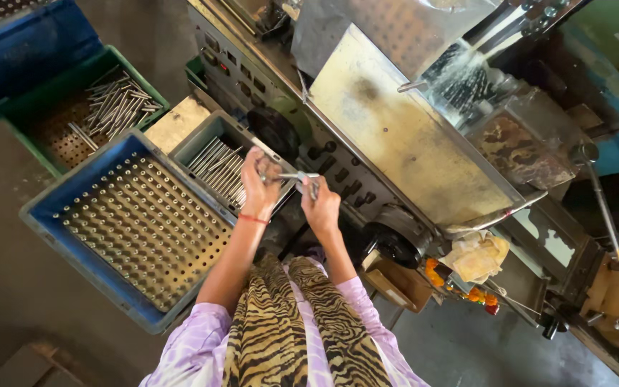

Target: The person repeatedly picks up metal rods from a tray, places each rod into a grinding machine, and operates a lever to grind the rod. After each grind, the person removes the rod and places it into a separate tray. The cycle continues with multiple rods.

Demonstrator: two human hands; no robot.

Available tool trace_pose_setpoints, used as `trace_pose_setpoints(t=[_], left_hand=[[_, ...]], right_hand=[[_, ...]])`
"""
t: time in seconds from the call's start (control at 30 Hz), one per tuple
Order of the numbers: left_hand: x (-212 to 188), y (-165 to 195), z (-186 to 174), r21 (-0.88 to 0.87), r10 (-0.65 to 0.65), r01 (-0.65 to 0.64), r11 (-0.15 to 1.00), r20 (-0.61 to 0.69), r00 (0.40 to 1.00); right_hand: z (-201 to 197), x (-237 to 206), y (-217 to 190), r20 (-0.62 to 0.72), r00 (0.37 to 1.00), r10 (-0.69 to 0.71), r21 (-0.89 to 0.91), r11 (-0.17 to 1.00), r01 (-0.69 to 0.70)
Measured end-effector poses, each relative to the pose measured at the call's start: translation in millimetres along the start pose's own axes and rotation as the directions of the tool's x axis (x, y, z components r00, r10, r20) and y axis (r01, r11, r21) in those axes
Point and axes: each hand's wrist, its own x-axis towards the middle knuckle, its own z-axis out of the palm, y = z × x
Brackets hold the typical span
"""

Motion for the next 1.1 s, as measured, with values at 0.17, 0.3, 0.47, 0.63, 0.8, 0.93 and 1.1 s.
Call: trace_pose_setpoints(t=[0.17, 0.3, 0.47, 0.63, 0.8, 0.93, 1.1], left_hand=[[-45, 6, 18, 0.192, -0.033, -0.008, 0.981, 0.212, 0.977], [-44, 8, 17, 0.193, -0.077, 0.025, 0.981, 0.265, 0.961], [-8, 6, -1, -0.1, -0.207, 0.202, 0.974, -0.038, 0.978], [-13, 11, 5, 0.015, -0.073, 0.074, 0.997, -0.074, 0.995], [-47, 13, 25, 0.244, 0.017, -0.052, 0.968, 0.145, 0.989], [-52, 16, 25, 0.32, -0.077, -0.031, 0.947, 0.318, 0.945], [-28, 14, 21, 0.187, -0.057, 0.058, 0.981, -0.008, 0.998]], right_hand=[[5, 0, -18, 0.078, 0.971, 0.224, 0.069, 0.971, -0.229], [2, 0, -23, 0.11, 0.953, 0.281, 0.125, 0.948, -0.294], [-2, -9, -19, 0.021, 0.99, 0.14, 0.184, 0.973, -0.141], [2, -15, -22, -0.008, 0.996, 0.091, 0.155, 0.984, -0.089], [10, -9, -28, 0.044, 0.997, 0.07, -0.036, 0.997, -0.068], [11, -8, -31, 0.12, 0.971, 0.208, 0.056, 0.975, -0.216], [3, -16, -27, 0.117, 0.971, 0.207, 0.235, 0.944, -0.23]])
